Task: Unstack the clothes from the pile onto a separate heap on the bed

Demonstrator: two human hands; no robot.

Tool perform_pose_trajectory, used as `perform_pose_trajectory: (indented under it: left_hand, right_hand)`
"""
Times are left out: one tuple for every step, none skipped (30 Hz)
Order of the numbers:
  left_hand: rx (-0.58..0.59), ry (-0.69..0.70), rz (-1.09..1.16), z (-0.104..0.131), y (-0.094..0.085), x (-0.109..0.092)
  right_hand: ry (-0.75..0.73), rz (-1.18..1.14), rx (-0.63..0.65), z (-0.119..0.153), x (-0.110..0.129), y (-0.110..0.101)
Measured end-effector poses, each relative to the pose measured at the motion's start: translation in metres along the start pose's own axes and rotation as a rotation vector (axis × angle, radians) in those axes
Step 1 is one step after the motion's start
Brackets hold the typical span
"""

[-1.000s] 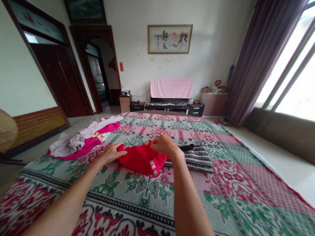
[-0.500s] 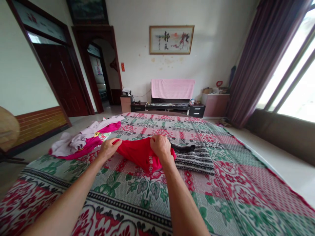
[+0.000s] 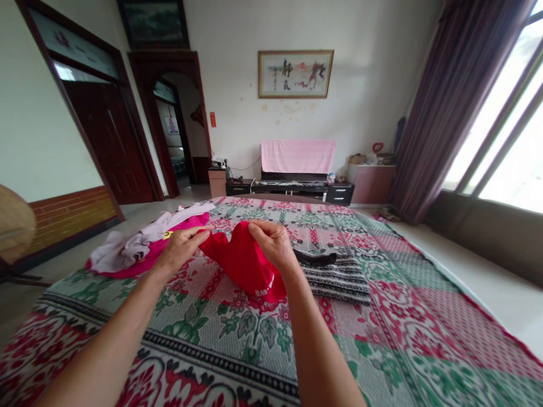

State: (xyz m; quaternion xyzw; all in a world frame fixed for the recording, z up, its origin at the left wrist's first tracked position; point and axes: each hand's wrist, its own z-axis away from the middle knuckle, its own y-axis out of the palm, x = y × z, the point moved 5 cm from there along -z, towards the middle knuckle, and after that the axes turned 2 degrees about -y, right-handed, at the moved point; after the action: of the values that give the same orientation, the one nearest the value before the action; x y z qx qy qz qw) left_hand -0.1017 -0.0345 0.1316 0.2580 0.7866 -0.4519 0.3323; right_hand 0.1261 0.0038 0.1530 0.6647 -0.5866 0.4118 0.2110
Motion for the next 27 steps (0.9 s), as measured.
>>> perform_pose_trajectory:
  left_hand:
    - [0.104, -0.007, 0.083, 0.003, 0.006, -0.007]
    - [0.195, 0.013, 0.149, 0.007, 0.012, -0.014]
    - [0.26, 0.048, 0.19, 0.011, 0.017, -0.021]
    - [0.301, 0.086, 0.209, 0.014, 0.021, -0.025]
    - [0.318, 0.114, 0.215, 0.017, 0.025, -0.027]
    - [0.317, 0.121, 0.208, 0.018, 0.027, -0.027]
    - [0.309, 0.105, 0.187, 0.017, 0.03, -0.025]
    - [0.304, 0.073, 0.15, 0.015, 0.032, -0.023]
    - [0.313, 0.035, 0.098, 0.01, 0.035, -0.021]
    - [0.343, -0.003, 0.032, 0.003, 0.038, -0.021]
    - [0.379, -0.042, -0.037, -0.006, 0.041, -0.022]
    - [0.412, -0.074, -0.092, -0.017, 0.043, -0.027]
    - [0.413, -0.094, -0.117, -0.031, 0.042, -0.035]
    - [0.345, -0.092, -0.098, -0.047, 0.038, -0.047]
    - [0.213, -0.064, -0.043, -0.064, 0.029, -0.061]
    - [0.025, -0.015, 0.032, -0.079, 0.017, -0.075]
    - [-0.159, 0.041, 0.101, -0.091, 0.004, -0.089]
    - [-0.309, 0.09, 0.154, -0.098, -0.007, -0.098]
    - [-0.407, 0.122, 0.184, -0.102, -0.014, -0.104]
    - [-0.405, 0.126, 0.184, -0.105, -0.016, -0.106]
    - [-0.315, 0.101, 0.152, -0.106, -0.013, -0.103]
    - [-0.191, 0.062, 0.095, -0.106, -0.008, -0.097]
    - [-0.065, 0.025, 0.021, -0.103, -0.002, -0.089]
    - [0.025, 0.0, -0.057, -0.099, 0.001, -0.08]
    - [0.06, -0.003, -0.12, -0.095, 0.0, -0.073]
    - [0.038, 0.015, -0.153, -0.09, -0.005, -0.069]
    - [-0.027, 0.043, -0.147, -0.087, -0.013, -0.068]
  right_hand:
    - [-0.016, -0.019, 0.02, 0.0, 0.002, 0.007]
    - [-0.037, -0.037, 0.052, 0.001, 0.005, 0.014]
    - [-0.059, -0.053, 0.096, 0.002, 0.008, 0.022]
    - [-0.08, -0.064, 0.14, 0.002, 0.01, 0.028]
    - [-0.095, -0.065, 0.17, 0.003, 0.011, 0.032]
    - [-0.096, -0.06, 0.181, 0.002, 0.011, 0.033]
    - [-0.081, -0.051, 0.164, 0.001, 0.009, 0.03]
    - [-0.049, -0.037, 0.125, -0.001, 0.003, 0.024]
    - [-0.001, -0.014, 0.066, -0.003, -0.005, 0.015]
    - [0.06, 0.027, -0.004, -0.004, -0.015, 0.004]
    - [0.129, 0.094, -0.072, -0.005, -0.028, -0.009]
    - [0.203, 0.191, -0.14, -0.005, -0.041, -0.022]
    - [0.275, 0.314, -0.197, -0.004, -0.053, -0.036]
    - [0.34, 0.431, -0.241, -0.002, -0.064, -0.048]
    - [0.389, 0.525, -0.273, 0.001, -0.073, -0.059]
    - [0.421, 0.586, -0.297, 0.003, -0.08, -0.069]
    - [0.437, 0.614, -0.324, 0.005, -0.084, -0.077]
    - [0.441, 0.617, -0.357, 0.007, -0.086, -0.083]
    - [0.436, 0.611, -0.394, 0.008, -0.087, -0.088]
    - [0.429, 0.601, -0.429, 0.009, -0.086, -0.092]
    - [0.422, 0.59, -0.448, 0.009, -0.086, -0.093]
    - [0.42, 0.582, -0.445, 0.009, -0.086, -0.092]
    - [0.419, 0.577, -0.411, 0.008, -0.087, -0.088]
    - [0.418, 0.579, -0.356, 0.006, -0.088, -0.083]
    - [0.417, 0.588, -0.29, 0.005, -0.089, -0.075]
    - [0.412, 0.607, -0.227, 0.004, -0.091, -0.067]
    - [0.402, 0.635, -0.171, 0.004, -0.092, -0.06]
